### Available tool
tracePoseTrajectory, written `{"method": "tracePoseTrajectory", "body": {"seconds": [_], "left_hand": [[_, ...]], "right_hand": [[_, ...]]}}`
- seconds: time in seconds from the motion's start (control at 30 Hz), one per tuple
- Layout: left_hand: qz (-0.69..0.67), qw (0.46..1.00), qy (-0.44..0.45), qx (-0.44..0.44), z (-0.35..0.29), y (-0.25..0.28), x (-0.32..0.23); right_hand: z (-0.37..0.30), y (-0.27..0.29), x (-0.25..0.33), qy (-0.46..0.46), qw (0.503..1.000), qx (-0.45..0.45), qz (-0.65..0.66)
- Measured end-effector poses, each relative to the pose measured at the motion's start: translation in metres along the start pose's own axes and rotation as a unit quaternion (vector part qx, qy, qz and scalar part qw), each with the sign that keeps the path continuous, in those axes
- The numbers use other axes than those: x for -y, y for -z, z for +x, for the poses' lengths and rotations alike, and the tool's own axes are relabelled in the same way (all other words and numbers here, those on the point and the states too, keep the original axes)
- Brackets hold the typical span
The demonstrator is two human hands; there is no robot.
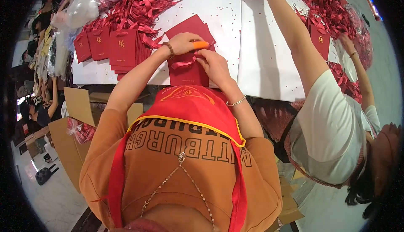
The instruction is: Manually tying ribbons onto red decorative paper bags and organizing them for packaging.
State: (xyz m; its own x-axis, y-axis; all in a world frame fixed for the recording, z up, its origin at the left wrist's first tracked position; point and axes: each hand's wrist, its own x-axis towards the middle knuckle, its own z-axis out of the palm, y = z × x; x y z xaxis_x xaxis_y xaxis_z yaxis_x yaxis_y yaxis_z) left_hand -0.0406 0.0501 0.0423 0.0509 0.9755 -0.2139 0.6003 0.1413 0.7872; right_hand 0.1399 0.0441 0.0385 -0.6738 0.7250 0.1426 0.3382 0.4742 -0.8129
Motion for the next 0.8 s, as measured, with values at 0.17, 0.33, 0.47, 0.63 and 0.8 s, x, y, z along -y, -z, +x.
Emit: {"method": "tracePoseTrajectory", "body": {"seconds": [0.17, 0.33, 0.47, 0.63, 0.8], "left_hand": [[0.051, 0.989, -0.007, 0.137, 0.012, 0.003, 0.020], [-0.065, 0.994, 0.004, 0.092, 0.009, 0.002, 0.007], [0.070, 0.997, -0.028, -0.022, 0.030, 0.019, 0.030], [-0.454, 0.876, 0.149, -0.065, 0.024, 0.045, 0.025], [-0.220, 0.949, 0.117, -0.192, -0.035, 0.043, -0.006]], "right_hand": [[-0.003, 0.005, 0.004, 0.011, 0.993, -0.007, -0.113], [-0.009, -0.014, -0.011, -0.030, 0.995, -0.065, 0.063], [-0.009, -0.017, -0.012, -0.012, 0.986, 0.002, 0.168], [-0.001, -0.003, 0.000, -0.104, 0.969, 0.029, 0.224], [0.002, -0.007, 0.010, -0.138, 0.889, -0.099, 0.425]]}}
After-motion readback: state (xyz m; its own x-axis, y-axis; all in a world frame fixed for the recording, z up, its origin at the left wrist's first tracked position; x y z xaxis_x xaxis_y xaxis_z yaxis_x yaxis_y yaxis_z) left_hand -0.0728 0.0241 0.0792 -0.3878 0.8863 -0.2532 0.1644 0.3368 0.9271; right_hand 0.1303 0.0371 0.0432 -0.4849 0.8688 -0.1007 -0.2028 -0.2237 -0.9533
